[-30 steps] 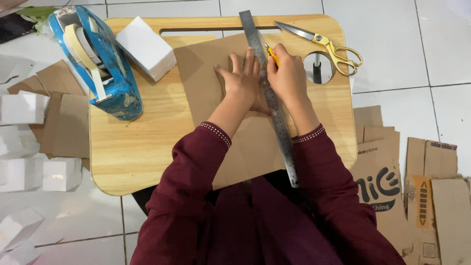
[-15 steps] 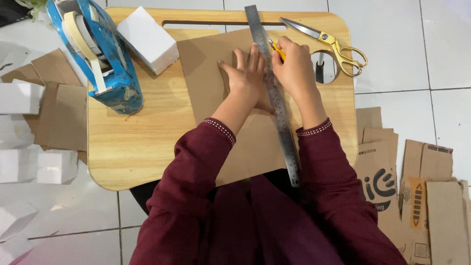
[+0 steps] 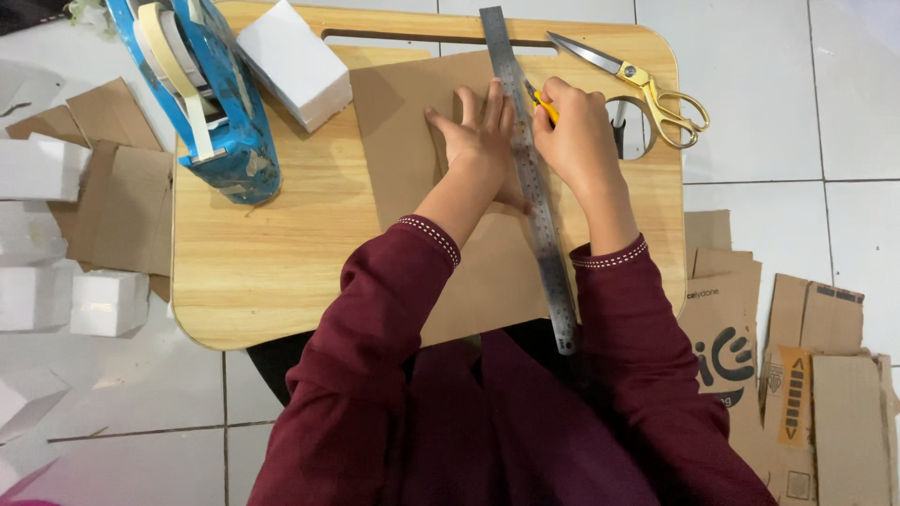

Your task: The person measures and cuts a piece of cardboard using a metal ruler and a yellow utility knife. They then switch to gold-handled scissors to trim the edges of the cardboard sheet.

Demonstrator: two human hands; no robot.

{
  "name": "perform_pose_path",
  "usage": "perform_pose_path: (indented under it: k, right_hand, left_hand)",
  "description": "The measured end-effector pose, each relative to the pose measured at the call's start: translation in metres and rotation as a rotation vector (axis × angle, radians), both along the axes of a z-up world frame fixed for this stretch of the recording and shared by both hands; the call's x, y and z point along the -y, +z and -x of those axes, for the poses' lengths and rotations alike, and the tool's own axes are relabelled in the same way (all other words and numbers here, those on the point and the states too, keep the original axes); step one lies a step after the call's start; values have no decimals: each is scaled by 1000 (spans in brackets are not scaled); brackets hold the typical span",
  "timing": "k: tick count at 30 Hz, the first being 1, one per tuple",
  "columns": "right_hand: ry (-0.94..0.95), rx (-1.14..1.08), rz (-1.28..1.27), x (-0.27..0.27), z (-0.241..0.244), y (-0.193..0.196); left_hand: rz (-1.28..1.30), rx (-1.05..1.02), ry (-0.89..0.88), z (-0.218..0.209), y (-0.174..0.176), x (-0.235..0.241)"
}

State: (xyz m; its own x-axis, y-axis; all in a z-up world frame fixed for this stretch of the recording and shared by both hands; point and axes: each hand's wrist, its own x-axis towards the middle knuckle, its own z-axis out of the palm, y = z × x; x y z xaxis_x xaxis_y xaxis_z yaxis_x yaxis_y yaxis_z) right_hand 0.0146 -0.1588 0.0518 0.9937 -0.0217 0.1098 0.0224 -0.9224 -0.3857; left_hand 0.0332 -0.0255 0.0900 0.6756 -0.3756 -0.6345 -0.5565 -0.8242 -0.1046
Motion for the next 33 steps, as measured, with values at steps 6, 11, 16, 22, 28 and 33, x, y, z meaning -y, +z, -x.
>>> perform_pose_path:
  k: [6,11,16,22,28,33]
  right_hand:
    - [-18,-42,-41,-3,10,11]
    - [-25,-68,-19,-3,19,13]
    - [-25,-84,-22,-2,35,15]
    - [-20,-94,-38,-1,52,18]
    - [-85,74,-187,-6,46,33]
    - [-99,61,-336,-2,11,3]
  left_hand:
    - [-2,30,-9,-2,-10,1]
    - [-4,25,-10,-5,-13,3]
    - [-9,24,-18,-3,-10,2]
    - [14,59,-8,-2,-13,2]
    - [7,57,-33,-3,-1,0]
    - [30,49,-7,-1,-11,3]
